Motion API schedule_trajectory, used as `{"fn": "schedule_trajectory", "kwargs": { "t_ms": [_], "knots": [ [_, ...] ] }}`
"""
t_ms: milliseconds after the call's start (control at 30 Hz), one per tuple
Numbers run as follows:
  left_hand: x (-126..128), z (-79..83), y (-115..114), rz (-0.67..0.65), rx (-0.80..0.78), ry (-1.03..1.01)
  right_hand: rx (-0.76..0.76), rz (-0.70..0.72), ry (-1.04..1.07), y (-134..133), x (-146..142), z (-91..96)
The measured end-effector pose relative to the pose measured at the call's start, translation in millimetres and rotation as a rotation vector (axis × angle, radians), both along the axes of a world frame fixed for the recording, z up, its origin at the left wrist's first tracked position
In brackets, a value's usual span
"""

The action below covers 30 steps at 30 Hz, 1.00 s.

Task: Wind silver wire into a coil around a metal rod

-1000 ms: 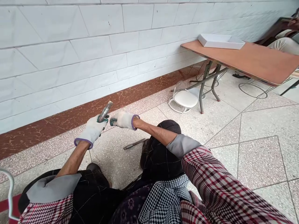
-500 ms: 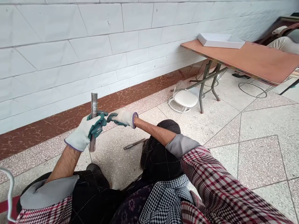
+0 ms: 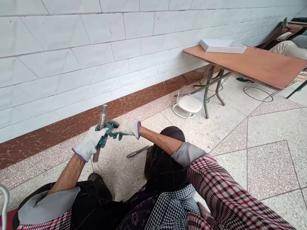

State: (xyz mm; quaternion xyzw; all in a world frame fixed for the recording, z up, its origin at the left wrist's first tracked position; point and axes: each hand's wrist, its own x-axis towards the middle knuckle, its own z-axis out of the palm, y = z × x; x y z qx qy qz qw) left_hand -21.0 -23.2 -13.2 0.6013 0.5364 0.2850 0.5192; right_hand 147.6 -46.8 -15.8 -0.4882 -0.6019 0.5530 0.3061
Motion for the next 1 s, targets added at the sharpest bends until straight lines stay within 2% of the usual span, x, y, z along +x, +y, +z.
{"fn": "schedule_trajectory", "kwargs": {
  "t_ms": [233,367,500,633,800,1000],
  "knots": [
    [4,-15.6,9,0.035,0.149,0.088,0.124,-0.077,0.049,11,-3,-21.1],
    [-1,-17.6,11,0.035,0.125,0.141,0.063,-0.027,0.012,15,-1,-16.9],
    [-6,-28.1,9,-0.058,0.141,0.228,0.059,-0.046,-0.013,13,0,-7.8],
    [-2,-36.8,4,-0.124,0.106,0.239,0.015,-0.080,-0.030,2,-3,-7.1],
    [8,-27.9,-7,-0.096,0.093,0.183,0.011,-0.116,-0.035,-3,-3,-15.3],
    [15,-8.6,-16,-0.137,-0.023,0.186,0.128,-0.181,-0.021,14,6,-23.2]
  ]
}}
